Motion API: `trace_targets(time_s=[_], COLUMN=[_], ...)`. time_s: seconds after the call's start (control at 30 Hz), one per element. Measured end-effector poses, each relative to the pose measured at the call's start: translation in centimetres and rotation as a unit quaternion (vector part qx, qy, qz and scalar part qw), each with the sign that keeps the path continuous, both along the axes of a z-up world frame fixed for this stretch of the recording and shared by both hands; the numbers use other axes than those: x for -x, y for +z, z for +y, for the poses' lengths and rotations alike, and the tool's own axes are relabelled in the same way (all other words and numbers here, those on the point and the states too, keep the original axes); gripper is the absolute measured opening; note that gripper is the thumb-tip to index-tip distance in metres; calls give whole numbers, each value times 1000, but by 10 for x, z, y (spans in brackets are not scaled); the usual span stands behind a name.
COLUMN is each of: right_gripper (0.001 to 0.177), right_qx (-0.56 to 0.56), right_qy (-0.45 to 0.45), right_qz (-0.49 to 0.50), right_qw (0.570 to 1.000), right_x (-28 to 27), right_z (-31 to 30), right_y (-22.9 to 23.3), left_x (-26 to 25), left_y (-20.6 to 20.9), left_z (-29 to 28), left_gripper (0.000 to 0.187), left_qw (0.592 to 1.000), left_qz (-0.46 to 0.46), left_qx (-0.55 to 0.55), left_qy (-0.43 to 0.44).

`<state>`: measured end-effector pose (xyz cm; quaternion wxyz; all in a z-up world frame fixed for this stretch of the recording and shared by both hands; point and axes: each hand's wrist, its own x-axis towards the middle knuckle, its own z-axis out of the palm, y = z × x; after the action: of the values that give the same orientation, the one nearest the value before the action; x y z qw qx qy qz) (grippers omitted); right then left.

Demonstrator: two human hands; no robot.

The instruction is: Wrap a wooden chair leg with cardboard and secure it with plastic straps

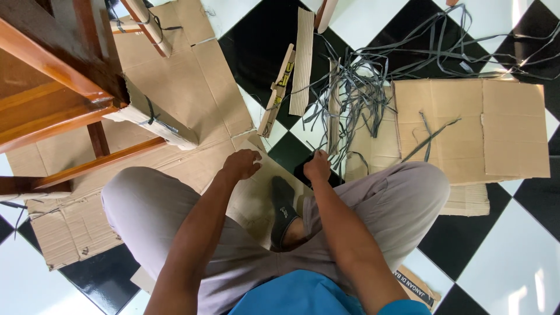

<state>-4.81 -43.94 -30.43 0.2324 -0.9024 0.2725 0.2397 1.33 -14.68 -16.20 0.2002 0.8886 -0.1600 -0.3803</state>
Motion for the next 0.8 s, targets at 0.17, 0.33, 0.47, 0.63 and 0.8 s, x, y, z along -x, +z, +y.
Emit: trace_targets(time_s=[0.17,0.33,0.47,0.63,0.8], right_gripper=[34,28,30,26,26], right_qx=[20,-55,-142,-166,-179], right_qy=[-56,47,113,233,289], right_qz=[-157,-351,-365,-360,-354], right_qw=[986,934,913,888,871], right_x=[-2,-4,-2,8,12], right_z=[25,75,104,129,137], right_y=[33,116,145,183,180], left_x=[2,1,0,-5,-15], left_y=[8,29,15,0,-44], left_z=[-1,-5,-5,-8,-12], left_gripper=[34,35,51,40,32], left_qw=[1000,998,975,945,926], left_qz=[-8,9,33,26,21], left_qx=[4,31,129,197,230], left_qy=[9,61,177,259,298])
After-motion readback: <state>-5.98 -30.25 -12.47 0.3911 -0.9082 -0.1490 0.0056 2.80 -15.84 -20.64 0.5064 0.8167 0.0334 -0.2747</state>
